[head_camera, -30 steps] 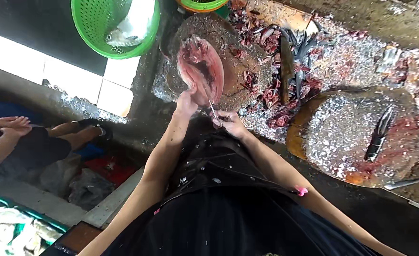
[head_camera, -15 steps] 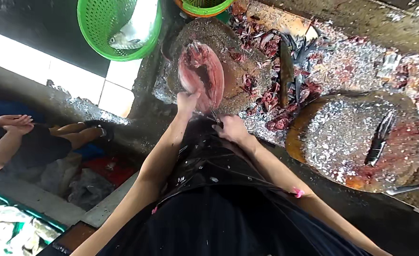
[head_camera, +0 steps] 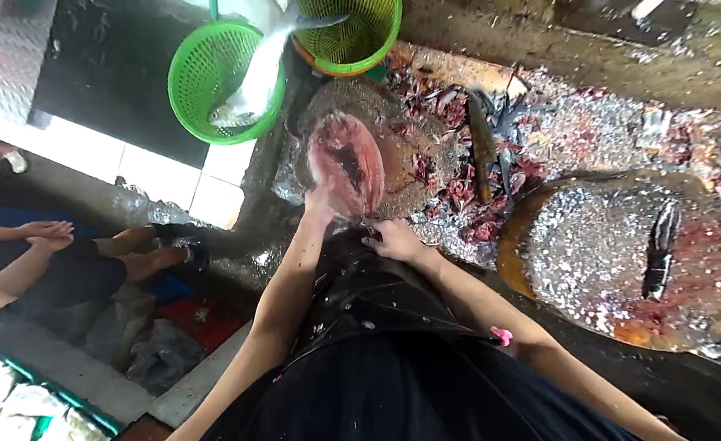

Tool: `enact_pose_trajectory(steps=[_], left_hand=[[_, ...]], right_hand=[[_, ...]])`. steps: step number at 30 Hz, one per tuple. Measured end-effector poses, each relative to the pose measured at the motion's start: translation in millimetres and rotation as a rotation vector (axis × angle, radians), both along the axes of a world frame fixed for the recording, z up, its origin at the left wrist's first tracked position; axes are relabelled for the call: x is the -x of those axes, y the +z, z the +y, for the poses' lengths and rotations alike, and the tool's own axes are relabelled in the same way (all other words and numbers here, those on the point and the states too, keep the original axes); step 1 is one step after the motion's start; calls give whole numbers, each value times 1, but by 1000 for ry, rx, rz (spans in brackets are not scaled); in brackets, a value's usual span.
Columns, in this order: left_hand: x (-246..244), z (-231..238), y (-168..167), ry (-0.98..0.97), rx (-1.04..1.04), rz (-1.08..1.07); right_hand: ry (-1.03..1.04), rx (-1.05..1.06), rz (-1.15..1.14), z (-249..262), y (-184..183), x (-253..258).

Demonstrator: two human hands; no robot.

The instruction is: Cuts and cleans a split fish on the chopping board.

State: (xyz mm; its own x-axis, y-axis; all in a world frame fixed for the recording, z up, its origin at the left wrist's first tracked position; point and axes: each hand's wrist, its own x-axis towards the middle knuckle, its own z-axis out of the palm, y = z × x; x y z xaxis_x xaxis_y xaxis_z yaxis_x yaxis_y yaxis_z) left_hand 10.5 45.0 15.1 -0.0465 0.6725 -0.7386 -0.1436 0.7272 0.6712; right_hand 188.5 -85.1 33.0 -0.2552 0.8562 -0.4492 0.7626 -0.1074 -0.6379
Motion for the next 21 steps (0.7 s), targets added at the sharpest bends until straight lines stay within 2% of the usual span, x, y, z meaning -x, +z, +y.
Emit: enact_pose_trajectory(steps=[1, 2, 5, 7, 9, 12, 14, 16, 18, 20, 21], left_hand=[[4, -4, -6, 71, 1, -98], [4, -10, -7, 45, -1, -60], [-10, -16, 15, -415, -83, 503], [-27, -13, 44, -695, -107, 762], [-51, -8, 60, -863, -118, 874], [-68, 1, 62, -949, -104, 919], [-45, -4, 54, -771, -83, 781], [-20, -1, 27, -411, -54, 468], [-4, -12, -1, -42, -52, 19], [5, -15, -18, 96, -72, -338], [5, -19, -22, 113, -68, -429]], right_hand=[[-41, -4, 52, -3, -5, 3], [-53, 1, 42, -5, -6, 5], [58, 32, -197, -2, 6, 5], [147, -29, -297, -1, 11, 7], [209, -31, -340, 4, 17, 8], [235, -30, -363, 9, 26, 12], [170, -20, -329, 1, 28, 11], [27, 2, -169, -4, 18, 4], [-181, -31, 212, -23, -7, 1], [-352, -11, 669, -32, -25, 1], [-388, 36, 812, -35, -28, 0]])
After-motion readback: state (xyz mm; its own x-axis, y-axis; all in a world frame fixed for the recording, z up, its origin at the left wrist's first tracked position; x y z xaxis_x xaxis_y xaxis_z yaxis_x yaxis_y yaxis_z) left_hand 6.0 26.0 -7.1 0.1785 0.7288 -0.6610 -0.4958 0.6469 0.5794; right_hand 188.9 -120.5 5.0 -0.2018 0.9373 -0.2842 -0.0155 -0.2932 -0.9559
